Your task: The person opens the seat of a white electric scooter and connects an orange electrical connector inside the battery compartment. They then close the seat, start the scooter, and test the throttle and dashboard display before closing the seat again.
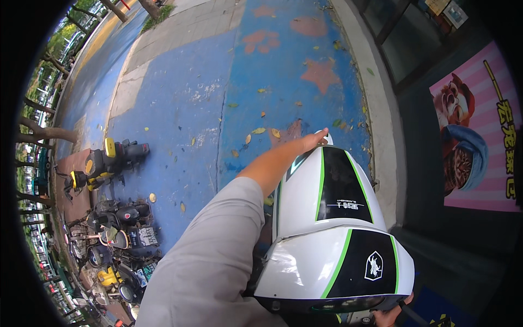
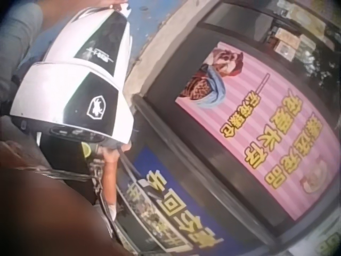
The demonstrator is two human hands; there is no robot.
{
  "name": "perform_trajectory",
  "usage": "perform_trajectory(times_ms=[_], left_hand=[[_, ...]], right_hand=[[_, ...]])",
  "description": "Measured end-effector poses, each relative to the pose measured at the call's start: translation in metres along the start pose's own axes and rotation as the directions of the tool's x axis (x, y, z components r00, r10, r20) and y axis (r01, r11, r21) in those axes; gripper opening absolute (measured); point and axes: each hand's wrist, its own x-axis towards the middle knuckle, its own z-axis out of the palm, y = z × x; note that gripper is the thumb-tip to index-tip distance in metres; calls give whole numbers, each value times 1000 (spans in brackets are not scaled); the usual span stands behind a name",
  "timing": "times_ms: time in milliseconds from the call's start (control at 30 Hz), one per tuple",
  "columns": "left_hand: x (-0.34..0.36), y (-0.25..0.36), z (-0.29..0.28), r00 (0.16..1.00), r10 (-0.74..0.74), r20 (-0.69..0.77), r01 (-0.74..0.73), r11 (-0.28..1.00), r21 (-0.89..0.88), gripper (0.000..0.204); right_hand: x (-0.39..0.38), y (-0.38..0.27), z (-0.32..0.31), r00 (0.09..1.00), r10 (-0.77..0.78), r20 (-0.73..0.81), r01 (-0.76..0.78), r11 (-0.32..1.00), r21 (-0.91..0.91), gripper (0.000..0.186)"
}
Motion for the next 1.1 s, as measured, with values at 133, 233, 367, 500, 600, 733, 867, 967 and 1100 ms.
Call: perform_trajectory(times_ms=[133, 233, 367, 500, 600, 733, 867, 967, 1100], left_hand=[[16, -10, -7, 999, -9, 34, 10, 1000, -15, 108], [10, -6, -11, 1000, -12, 20, 13, 999, -44, 111], [-1, 12, -15, 998, 20, 55, -20, 1000, -5, 115], [-8, 25, -19, 996, -21, 88, 27, 997, -71, 115], [-11, 20, -21, 993, -43, 106, 49, 997, -61, 114], [-30, 30, -14, 983, -94, 161, 88, 995, 44, 111], [-65, 63, -14, 976, -168, 136, 142, 973, 183, 106], [-104, 92, -23, 958, -250, 144, 193, 926, 323, 98], [-253, 197, -26, 976, -129, 174, -2, 799, 602, 89]], right_hand=[[8, -13, 8, 972, -136, -194, 137, 991, -11, 117], [18, -51, 9, 946, -218, -242, 186, 971, -148, 144], [7, -63, -1, 996, -92, -22, 84, 968, -236, 51], [1, -74, 6, 989, -109, -98, 100, 990, -97, 49], [4, -49, -4, 996, -87, 26, 90, 972, -218, 62], [17, -84, 7, 941, -258, -220, 254, 966, -45, 132], [13, -84, 1, 881, -399, -254, 333, 905, -264, 140], [12, -87, -2, 852, -467, -236, 384, 864, -326, 146], [24, -62, 2, 790, -572, -221, 434, 776, -457, 137]])
